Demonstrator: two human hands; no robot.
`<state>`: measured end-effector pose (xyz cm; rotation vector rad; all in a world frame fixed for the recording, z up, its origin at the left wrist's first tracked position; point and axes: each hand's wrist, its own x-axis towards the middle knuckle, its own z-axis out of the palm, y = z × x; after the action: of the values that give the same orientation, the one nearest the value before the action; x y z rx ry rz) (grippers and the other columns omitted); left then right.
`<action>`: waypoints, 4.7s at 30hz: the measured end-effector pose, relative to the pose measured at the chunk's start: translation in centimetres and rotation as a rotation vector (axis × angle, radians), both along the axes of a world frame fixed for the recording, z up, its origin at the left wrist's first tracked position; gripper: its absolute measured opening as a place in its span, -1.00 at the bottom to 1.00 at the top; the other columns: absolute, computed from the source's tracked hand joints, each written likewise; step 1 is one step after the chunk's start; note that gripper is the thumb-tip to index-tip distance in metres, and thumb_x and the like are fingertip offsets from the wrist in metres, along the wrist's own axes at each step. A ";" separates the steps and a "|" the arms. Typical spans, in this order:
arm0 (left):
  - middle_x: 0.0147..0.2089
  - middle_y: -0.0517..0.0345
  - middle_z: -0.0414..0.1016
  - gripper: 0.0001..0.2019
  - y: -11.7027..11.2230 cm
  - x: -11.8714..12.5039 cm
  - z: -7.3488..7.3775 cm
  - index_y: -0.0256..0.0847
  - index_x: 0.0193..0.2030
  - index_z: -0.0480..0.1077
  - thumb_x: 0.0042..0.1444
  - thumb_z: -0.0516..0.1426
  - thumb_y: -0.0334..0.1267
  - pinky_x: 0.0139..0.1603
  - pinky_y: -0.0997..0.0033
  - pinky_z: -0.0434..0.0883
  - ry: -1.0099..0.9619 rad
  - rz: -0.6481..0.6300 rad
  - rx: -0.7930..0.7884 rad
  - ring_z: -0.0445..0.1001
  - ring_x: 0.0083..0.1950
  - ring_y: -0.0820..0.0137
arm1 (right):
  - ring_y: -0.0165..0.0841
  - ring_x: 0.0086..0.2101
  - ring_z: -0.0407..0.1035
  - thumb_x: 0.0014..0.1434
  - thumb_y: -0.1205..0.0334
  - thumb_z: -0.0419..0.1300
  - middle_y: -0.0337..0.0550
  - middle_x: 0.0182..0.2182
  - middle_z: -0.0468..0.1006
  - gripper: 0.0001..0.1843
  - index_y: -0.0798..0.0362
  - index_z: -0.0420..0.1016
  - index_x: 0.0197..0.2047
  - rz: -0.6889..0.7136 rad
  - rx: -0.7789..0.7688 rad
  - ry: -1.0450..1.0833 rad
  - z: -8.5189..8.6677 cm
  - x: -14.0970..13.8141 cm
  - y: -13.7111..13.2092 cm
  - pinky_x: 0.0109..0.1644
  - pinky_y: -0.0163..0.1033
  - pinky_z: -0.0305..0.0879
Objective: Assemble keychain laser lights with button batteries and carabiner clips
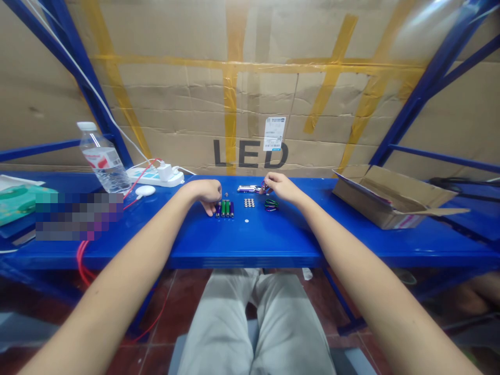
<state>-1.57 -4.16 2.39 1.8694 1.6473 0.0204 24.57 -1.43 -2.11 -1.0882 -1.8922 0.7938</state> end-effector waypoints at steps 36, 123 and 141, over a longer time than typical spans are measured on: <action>-0.37 0.09 0.66 -0.87 3.6 0.5 -2.0 -0.20 -0.46 0.63 -0.16 0.23 -0.30 -0.29 0.43 0.38 -0.163 -0.179 0.381 0.54 -0.29 0.31 | -0.29 -0.32 0.50 0.30 0.29 0.06 -0.14 -0.44 0.63 -0.78 0.03 0.34 -0.41 0.014 0.007 -0.013 -0.2 0.2 0.3 -0.21 -0.22 0.33; -0.35 0.08 0.61 -0.87 1.2 5.3 -3.6 -0.29 -0.25 0.57 0.07 0.21 -0.36 -0.18 0.34 0.45 -0.838 -0.203 0.676 0.55 -0.28 0.35 | -0.44 -0.55 0.18 0.11 0.19 0.15 -0.32 -0.66 0.32 -0.58 0.21 0.65 -0.04 0.050 -0.003 0.039 0.4 -1.2 -1.6 -0.40 -0.29 0.13; -0.43 0.11 0.58 -0.89 1.0 6.5 -4.4 -0.32 -0.30 0.56 -0.01 0.25 -0.47 -0.19 0.33 0.49 -1.065 0.002 0.497 0.53 -0.37 0.40 | -0.25 -0.30 0.47 0.27 0.39 0.05 0.04 -0.29 0.67 -0.70 0.18 0.64 -0.22 -0.203 0.416 -0.467 0.8 -3.4 -2.4 -0.22 -0.27 0.20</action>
<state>4.92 -3.12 -1.97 1.6649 0.9048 1.2842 21.21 -3.86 -1.31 -1.2372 -2.1500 0.0149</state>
